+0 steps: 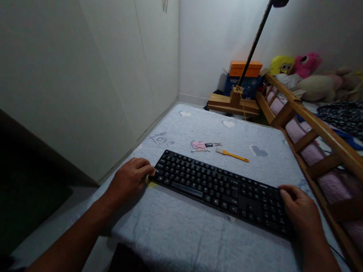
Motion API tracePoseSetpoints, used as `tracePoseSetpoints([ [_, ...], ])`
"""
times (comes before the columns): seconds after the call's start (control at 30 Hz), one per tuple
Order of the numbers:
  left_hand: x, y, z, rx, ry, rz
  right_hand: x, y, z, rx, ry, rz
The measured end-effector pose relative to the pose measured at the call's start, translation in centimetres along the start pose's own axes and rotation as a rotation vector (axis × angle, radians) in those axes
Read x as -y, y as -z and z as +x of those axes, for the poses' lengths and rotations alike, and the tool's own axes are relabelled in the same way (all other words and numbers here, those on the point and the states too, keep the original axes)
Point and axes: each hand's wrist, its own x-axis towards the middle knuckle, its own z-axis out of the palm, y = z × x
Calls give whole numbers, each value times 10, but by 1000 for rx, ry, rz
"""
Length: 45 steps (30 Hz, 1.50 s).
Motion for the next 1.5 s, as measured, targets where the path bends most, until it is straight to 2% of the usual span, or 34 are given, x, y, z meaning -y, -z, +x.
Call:
tracePoseSetpoints([
  [0.13,1,2,0,-14,22,20,3,0,-1,1,-26,-10],
  [0.33,-27,-7,5,-50,-32,-151,0,-1,-1,-14,9,-8],
  [0.47,-40,-14,7,-48,-60,-188,-4,-1,1,-9,13,-15],
  [0.57,-38,-15,7,-44,-53,-184,-5,-1,2,-9,6,-19],
  [0.87,-10,-3,1,7,-5,-64,-6,-2,2,-17,23,10],
  [1.0,-4,1,2,5,27,12,-5,-2,2,-23,22,3],
  [1.13,-14,-1,9,3,33,-14,-5,-2,2,-11,14,-4],
  [1.33,-42,-16,22,-7,-64,-111,-4,-2,2,-3,-7,-4],
  [1.5,-43,-22,25,11,-75,-87,-2,0,2,17,-7,-15],
])
